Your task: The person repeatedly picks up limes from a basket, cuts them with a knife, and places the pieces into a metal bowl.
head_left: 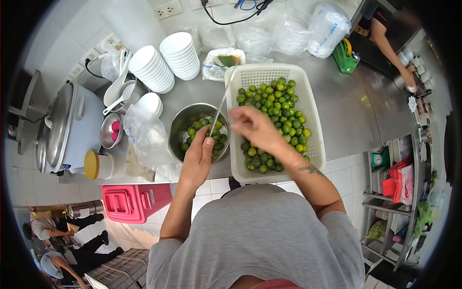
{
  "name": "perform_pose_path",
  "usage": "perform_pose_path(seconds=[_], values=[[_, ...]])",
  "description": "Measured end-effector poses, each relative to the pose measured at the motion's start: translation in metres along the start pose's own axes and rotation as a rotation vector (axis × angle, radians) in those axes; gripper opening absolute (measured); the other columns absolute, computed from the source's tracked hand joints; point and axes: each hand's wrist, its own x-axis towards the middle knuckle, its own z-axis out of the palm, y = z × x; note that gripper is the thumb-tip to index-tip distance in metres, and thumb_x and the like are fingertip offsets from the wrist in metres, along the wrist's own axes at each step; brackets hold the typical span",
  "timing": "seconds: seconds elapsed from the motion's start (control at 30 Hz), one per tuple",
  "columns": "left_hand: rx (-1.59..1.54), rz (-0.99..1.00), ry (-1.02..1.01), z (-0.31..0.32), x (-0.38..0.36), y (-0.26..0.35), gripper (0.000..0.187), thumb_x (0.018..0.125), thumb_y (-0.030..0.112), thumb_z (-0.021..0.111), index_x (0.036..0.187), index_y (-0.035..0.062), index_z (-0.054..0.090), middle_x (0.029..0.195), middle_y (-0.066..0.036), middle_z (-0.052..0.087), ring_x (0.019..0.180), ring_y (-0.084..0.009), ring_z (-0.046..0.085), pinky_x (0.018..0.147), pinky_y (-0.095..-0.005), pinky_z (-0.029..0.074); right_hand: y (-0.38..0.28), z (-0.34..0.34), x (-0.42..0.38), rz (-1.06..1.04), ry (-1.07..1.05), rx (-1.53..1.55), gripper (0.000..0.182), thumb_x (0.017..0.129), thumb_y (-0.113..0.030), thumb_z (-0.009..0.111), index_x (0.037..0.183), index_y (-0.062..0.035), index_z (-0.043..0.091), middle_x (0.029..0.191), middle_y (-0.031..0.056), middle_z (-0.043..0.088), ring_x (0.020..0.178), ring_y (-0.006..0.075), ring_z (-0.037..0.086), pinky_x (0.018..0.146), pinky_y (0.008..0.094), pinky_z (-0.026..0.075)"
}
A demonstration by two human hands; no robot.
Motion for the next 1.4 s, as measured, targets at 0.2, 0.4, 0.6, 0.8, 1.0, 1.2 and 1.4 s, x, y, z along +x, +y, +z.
perform_pose_path(seconds=[0.2, 0.4, 0.6, 0.8, 1.0, 1.2, 1.4], values=[[0.222, 0.199, 0.218, 0.007, 0.006, -0.007, 0.051, 0.104, 0.035, 0.039, 0.136, -0.0039, 0.042, 0.124, -0.029, 0.054, 0.110, -0.0408, 0.058, 0.094, -0.0415, 0.044, 0.049, -0.100, 0.010, 0.070, 0.203, -0.971, 0.027, 0.082, -0.004, 0.061, 0.109, -0.0036, 0.061, 0.104, 0.0175, 0.060, 0.100, 0.0358, 0.059, 0.087, 0.0458, 0.048], [0.304, 0.238, 0.165, 0.003, 0.012, 0.006, 0.050, 0.103, 0.036, 0.039, 0.135, -0.0018, 0.044, 0.112, -0.025, 0.056, 0.096, -0.0441, 0.059, 0.083, -0.0448, 0.048, 0.072, -0.123, 0.021, 0.226, 0.075, -0.763, 0.032, 0.085, -0.010, 0.062, 0.115, -0.0018, 0.059, 0.105, 0.0170, 0.061, 0.098, 0.0314, 0.061, 0.083, 0.0428, 0.050], [0.245, 0.324, 0.136, 0.005, 0.014, 0.008, 0.049, 0.103, 0.034, 0.039, 0.134, -0.0025, 0.044, 0.113, -0.024, 0.056, 0.100, -0.0402, 0.058, 0.087, -0.0422, 0.046, 0.038, -0.114, 0.016, 0.280, 0.117, 0.505, 0.029, 0.096, -0.014, 0.057, 0.121, 0.0020, 0.057, 0.100, 0.0074, 0.062, 0.088, 0.0161, 0.062, 0.077, 0.0272, 0.050], [0.023, 0.143, -0.099, 0.015, 0.009, 0.023, 0.050, 0.103, 0.035, 0.040, 0.134, -0.0037, 0.045, 0.118, -0.023, 0.056, 0.108, -0.0344, 0.057, 0.094, -0.0381, 0.043, 0.032, -0.078, 0.009, 0.426, -0.009, 0.670, 0.030, 0.097, -0.017, 0.057, 0.121, 0.0006, 0.057, 0.098, 0.0070, 0.061, 0.089, 0.0155, 0.061, 0.078, 0.0257, 0.050], [-0.009, 0.153, -0.085, 0.015, 0.007, 0.017, 0.052, 0.103, 0.037, 0.041, 0.136, -0.0039, 0.044, 0.111, -0.016, 0.053, 0.098, -0.0267, 0.051, 0.087, -0.0327, 0.040, 0.058, -0.052, 0.015, 0.301, -0.143, 0.012, 0.024, 0.090, -0.009, 0.061, 0.111, 0.0004, 0.062, 0.095, 0.0083, 0.063, 0.085, 0.0156, 0.060, 0.073, 0.0287, 0.050], [-0.018, 0.171, -0.058, 0.013, 0.004, 0.013, 0.055, 0.103, 0.038, 0.042, 0.138, -0.0041, 0.043, 0.099, -0.009, 0.049, 0.086, -0.0185, 0.045, 0.076, -0.0278, 0.039, 0.058, -0.031, 0.019, -0.218, -0.328, -0.714, 0.023, 0.082, -0.007, 0.061, 0.104, -0.0047, 0.067, 0.096, 0.0142, 0.063, 0.091, 0.0322, 0.061, 0.083, 0.0402, 0.049], [0.005, 0.120, -0.107, 0.012, -0.004, 0.016, 0.052, 0.103, 0.037, 0.039, 0.137, -0.0032, 0.042, 0.130, -0.025, 0.052, 0.120, -0.0374, 0.052, 0.101, -0.0386, 0.039, 0.041, -0.027, 0.008, -0.055, -0.450, -0.629, 0.023, 0.082, -0.011, 0.065, 0.103, -0.0026, 0.064, 0.103, 0.0148, 0.064, 0.101, 0.0342, 0.059, 0.089, 0.0433, 0.047]])
